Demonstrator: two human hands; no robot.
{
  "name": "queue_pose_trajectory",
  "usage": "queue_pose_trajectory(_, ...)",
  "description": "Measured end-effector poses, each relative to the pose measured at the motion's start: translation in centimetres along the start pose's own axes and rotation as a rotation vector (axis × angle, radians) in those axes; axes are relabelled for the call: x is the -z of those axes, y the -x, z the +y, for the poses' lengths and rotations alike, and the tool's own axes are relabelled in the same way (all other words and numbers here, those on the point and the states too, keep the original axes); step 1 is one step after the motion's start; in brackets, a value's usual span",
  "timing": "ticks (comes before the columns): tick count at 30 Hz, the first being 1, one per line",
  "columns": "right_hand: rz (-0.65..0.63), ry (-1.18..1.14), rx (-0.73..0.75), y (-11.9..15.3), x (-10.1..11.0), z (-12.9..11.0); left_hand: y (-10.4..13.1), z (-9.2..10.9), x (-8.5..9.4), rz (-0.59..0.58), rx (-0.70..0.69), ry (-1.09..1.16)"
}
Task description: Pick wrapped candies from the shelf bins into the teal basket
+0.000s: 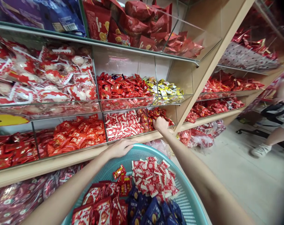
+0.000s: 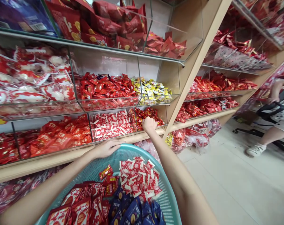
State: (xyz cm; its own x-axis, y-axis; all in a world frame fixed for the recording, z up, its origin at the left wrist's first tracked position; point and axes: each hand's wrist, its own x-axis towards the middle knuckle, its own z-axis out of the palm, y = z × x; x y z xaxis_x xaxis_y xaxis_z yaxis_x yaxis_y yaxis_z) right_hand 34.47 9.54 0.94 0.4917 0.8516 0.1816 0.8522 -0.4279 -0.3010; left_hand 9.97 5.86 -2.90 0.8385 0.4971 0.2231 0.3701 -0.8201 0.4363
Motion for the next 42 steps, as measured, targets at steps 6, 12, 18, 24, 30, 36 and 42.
queue_pose_trajectory(6, -0.03, -0.083, -0.105, -0.2, -0.2, -0.7, 0.1, -0.1, -0.1, -0.013, 0.006, -0.009)
queue_pose_trajectory(12, -0.034, -0.195, -0.113, -0.2, 0.2, -0.1, 0.1, 0.0, -0.1, -0.003, 0.011, 0.0)
queue_pose_trajectory(18, 0.066, -0.286, 0.012, 0.5, 2.6, 2.0, 0.0, -0.1, -0.1, -0.007, 0.01, -0.006)
queue_pose_trajectory(24, 0.203, -0.35, 0.31, 5.9, 6.0, 5.1, 0.0, -0.4, -0.2, 0.004, 0.005, 0.005)
queue_pose_trajectory(30, -0.022, -0.501, 0.516, 12.5, 5.5, 5.5, -0.1, -0.1, -0.1, 0.007, -0.017, 0.035)
queue_pose_trajectory(36, -0.286, -0.409, 0.678, 15.6, 3.2, 2.7, -0.1, -0.1, -0.3, 0.025, -0.009, 0.038)
queue_pose_trajectory(42, -0.304, 0.069, 0.757, 18.6, -0.2, -0.6, 0.1, -0.2, -0.2, 0.019, 0.001, 0.006)
